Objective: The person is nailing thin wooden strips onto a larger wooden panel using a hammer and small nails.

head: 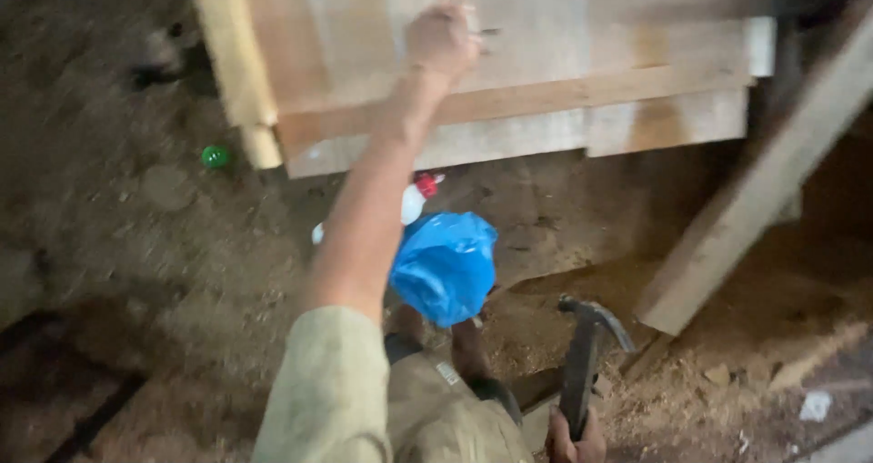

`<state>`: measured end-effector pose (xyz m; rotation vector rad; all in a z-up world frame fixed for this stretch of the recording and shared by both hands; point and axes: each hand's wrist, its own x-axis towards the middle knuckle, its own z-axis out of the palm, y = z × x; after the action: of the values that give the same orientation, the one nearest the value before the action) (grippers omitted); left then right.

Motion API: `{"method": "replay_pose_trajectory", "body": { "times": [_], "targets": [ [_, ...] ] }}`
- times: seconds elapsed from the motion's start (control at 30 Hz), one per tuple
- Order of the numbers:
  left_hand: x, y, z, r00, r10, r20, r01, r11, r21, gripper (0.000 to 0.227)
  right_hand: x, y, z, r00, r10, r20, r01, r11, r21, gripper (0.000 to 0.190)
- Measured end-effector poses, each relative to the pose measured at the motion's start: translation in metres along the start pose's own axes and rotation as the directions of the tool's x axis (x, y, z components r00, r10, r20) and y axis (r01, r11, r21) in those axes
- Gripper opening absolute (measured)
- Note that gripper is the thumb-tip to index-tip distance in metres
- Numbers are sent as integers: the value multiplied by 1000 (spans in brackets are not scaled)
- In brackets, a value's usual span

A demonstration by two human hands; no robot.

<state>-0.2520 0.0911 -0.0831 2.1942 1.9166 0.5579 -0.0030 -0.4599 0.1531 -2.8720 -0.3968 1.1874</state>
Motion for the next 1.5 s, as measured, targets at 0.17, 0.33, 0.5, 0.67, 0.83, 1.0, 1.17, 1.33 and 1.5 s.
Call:
{"method": "replay_pose_trajectory", "body": {
  "times": [0.17, 0.33, 0.5, 0.67, 0.83, 1.0, 1.17, 1.33, 1.5],
  "targets": [
    [-97, 77, -174, 971, -238, -36, 164, 762, -626, 10, -7, -41, -3, 973, -225, -50, 226, 974, 13, 20],
    [-196, 44, -246, 882, -459, 105, 364, 524, -770, 27, 6, -103, -22, 959, -272, 84, 284, 935, -212, 33],
    [-237, -4, -287, 796, -605, 10, 529, 687, -498, 35, 11, -173, -8, 514, -821, 248, 857, 502, -115, 90],
    [-250, -8, -261, 820, -412, -396, 226, 870, -438, 38, -31, -256, 30, 269, -919, 287, 963, 265, -57, 79],
    [-252, -7, -271, 719, -557, -416, 252, 767, -590, 47, -4, -279, 89, -72, -994, 87, 994, -79, -76, 73],
    [-239, -12, -217, 570, -531, -627, 126, 811, -572, 23, -11, -297, 93, -194, -963, 186, 974, -211, -76, 71],
    [-214, -32, -187, 638, -431, -638, 154, 883, -443, 34, -29, -312, 78, 2, -961, 275, 994, -27, -102, 70],
    [-208, -53, -139, 614, -485, -623, 345, 875, -340, 52, -49, -319, 80, -41, -955, 294, 997, -58, -50, 74],
    [-201, -47, -146, 539, -527, -657, 359, 849, -386, 59, -61, -330, 92, -268, -947, 177, 963, -263, 49, 74]
  ]
}}
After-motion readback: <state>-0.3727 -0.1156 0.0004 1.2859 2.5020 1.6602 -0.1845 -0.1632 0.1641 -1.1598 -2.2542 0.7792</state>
